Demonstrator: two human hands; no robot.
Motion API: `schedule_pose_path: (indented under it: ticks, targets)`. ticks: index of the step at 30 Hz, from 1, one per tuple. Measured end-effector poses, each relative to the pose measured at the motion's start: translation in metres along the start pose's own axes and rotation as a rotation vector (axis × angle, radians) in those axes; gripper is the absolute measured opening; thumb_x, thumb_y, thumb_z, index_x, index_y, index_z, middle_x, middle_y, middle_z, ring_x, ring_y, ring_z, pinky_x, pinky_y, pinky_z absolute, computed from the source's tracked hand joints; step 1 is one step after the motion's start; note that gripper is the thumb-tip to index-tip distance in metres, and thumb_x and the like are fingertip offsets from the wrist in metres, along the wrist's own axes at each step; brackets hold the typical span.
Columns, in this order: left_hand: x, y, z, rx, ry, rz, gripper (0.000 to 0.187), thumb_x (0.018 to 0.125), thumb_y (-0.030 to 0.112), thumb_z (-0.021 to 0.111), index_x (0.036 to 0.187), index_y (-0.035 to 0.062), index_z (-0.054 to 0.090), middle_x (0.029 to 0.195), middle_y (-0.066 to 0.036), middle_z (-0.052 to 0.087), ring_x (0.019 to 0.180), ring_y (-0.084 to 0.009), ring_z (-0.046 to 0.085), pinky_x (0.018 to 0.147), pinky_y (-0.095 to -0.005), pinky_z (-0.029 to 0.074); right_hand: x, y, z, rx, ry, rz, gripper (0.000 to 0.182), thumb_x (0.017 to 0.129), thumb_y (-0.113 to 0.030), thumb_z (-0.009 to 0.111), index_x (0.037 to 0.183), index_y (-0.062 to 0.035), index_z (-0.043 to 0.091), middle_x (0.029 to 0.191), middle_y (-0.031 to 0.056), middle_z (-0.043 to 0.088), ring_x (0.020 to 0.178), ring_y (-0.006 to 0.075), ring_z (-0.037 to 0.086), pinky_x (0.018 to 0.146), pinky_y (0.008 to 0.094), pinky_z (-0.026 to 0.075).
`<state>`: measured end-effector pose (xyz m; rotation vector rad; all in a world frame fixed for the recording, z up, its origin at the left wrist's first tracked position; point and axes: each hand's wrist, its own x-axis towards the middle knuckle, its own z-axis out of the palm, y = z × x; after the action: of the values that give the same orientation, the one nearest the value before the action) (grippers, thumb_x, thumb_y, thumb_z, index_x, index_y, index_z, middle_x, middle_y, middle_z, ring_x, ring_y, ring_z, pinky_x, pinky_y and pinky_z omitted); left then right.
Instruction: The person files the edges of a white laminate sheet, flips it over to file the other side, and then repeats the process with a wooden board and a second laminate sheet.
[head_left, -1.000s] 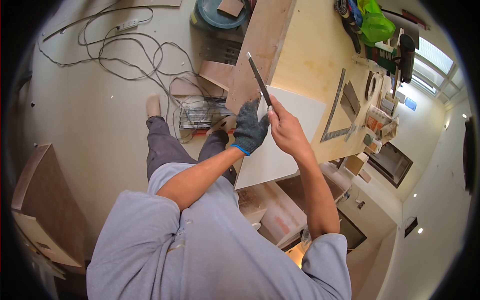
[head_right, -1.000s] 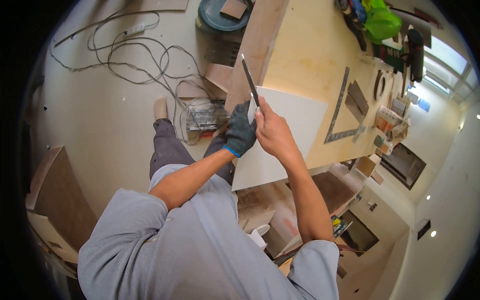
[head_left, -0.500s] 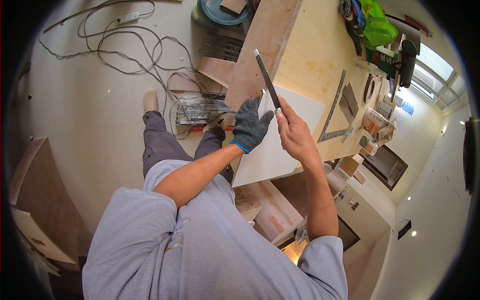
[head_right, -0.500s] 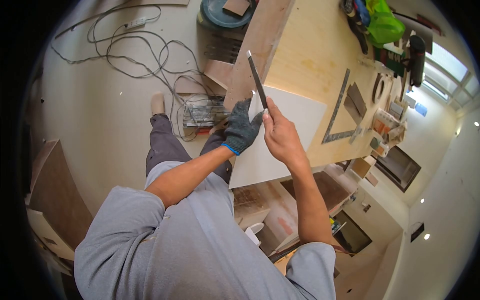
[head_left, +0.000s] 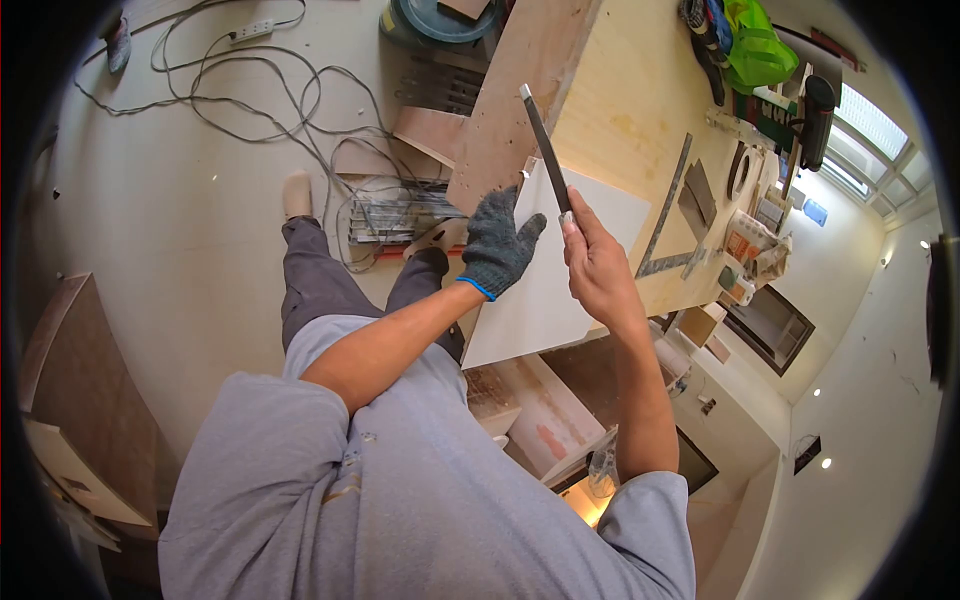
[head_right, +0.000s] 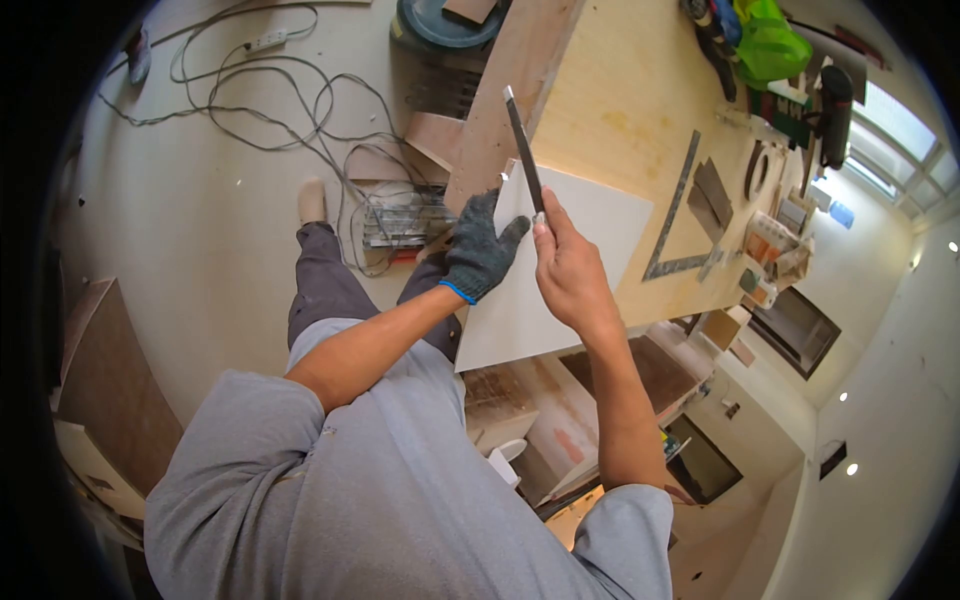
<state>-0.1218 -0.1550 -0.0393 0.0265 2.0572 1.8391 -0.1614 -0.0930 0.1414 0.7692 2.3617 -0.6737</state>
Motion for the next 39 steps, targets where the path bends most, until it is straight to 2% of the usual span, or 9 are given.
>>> schedule_pose_path:
  ticks: [3,8,13,16,19,21,23,27,39]
  targets:
    - [0.001,0.0,-0.001,0.0,0.004,0.013,0.053,0.088,0.032,0.069,0.127,-0.0019,0.055,0.116,-0.026,0.059,0.11,-0.044,0.055,0.096,-0.0517,0.042,0.001,0.0,0.002,0.018,-0.02,0.01,0.047,0.107,-0.025,0.044,0.152,-0.0134,0.04,0.065,-0.0038,0.041,0.048,0.0061,0.04,0.047,0.0253,0.04]
    - [0.0,-0.003,0.002,0.039,0.002,0.001,0.053,0.089,0.031,0.069,0.128,-0.0012,0.056,0.117,-0.026,0.059,0.11,-0.0441,0.055,0.096,-0.0517,0.042,0.001,-0.011,0.001,-0.013,-0.037,0.049,0.046,0.104,-0.021,0.045,0.147,-0.0049,0.043,0.131,0.0301,0.058,0.124,0.0451,0.055,0.103,0.0416,0.045]
    - [-0.001,0.001,-0.001,-0.021,-0.007,-0.001,0.052,0.089,0.03,0.068,0.128,-0.0008,0.055,0.117,-0.026,0.059,0.11,-0.044,0.055,0.096,-0.051,0.042,0.001,-0.018,0.003,-0.043,-0.022,0.043,0.045,0.104,-0.022,0.045,0.146,-0.0044,0.044,0.125,0.0325,0.059,0.119,0.0477,0.056,0.1,0.0436,0.046]
    - [0.001,-0.004,0.001,-0.035,-0.032,0.012,0.051,0.089,0.03,0.068,0.128,-0.0011,0.055,0.116,-0.026,0.06,0.11,-0.0441,0.055,0.096,-0.0508,0.043,0.011,-0.004,0.012,-0.128,0.008,-0.074,0.046,0.105,-0.022,0.046,0.147,-0.005,0.044,0.124,0.0246,0.064,0.109,0.0295,0.062,0.101,0.0372,0.044]
    - [0.004,-0.008,0.003,-0.01,-0.021,0.035,0.052,0.089,0.032,0.067,0.127,-0.0017,0.056,0.115,-0.027,0.06,0.109,-0.0448,0.055,0.096,-0.0508,0.043,0.024,0.0,0.021,-0.207,0.023,-0.099,0.046,0.105,-0.023,0.046,0.148,-0.0054,0.044,0.1,0.0169,0.069,0.085,0.0232,0.065,0.083,0.0356,0.052]
    - [-0.001,-0.008,0.006,0.041,0.073,0.047,0.052,0.09,0.034,0.067,0.125,-0.0028,0.056,0.115,-0.028,0.06,0.109,-0.0452,0.055,0.096,-0.051,0.043,0.022,0.001,0.01,-0.152,0.032,-0.072,0.047,0.106,-0.025,0.046,0.149,-0.0065,0.043,0.08,0.0081,0.061,0.066,0.0165,0.058,0.065,0.0322,0.05]
    - [-0.001,-0.003,0.0,0.012,0.004,0.007,0.055,0.089,0.038,0.068,0.122,-0.0052,0.057,0.116,-0.029,0.06,0.11,-0.0454,0.056,0.096,-0.0517,0.043,0.015,-0.004,0.003,-0.086,0.016,-0.022,0.047,0.105,-0.024,0.046,0.147,-0.0049,0.044,0.09,0.0127,0.058,0.078,0.0237,0.055,0.072,0.0342,0.048]
    - [-0.002,-0.007,0.007,0.023,0.007,-0.014,0.055,0.088,0.038,0.069,0.121,-0.0049,0.058,0.116,-0.028,0.059,0.108,-0.0453,0.056,0.095,-0.052,0.043,0.008,-0.014,-0.004,-0.024,-0.013,0.037,0.046,0.103,-0.022,0.047,0.144,-0.001,0.046,0.129,0.0308,0.059,0.123,0.0447,0.056,0.103,0.0413,0.044]
    - [0.001,0.001,0.0,-0.001,0.021,0.006,0.051,0.089,0.033,0.068,0.125,-0.0021,0.057,0.115,-0.027,0.059,0.109,-0.0454,0.055,0.095,-0.0524,0.042,0.007,-0.018,0.004,-0.079,-0.019,0.05,0.045,0.103,-0.022,0.047,0.144,-0.0022,0.046,0.122,0.0318,0.062,0.118,0.0467,0.058,0.099,0.0438,0.047]
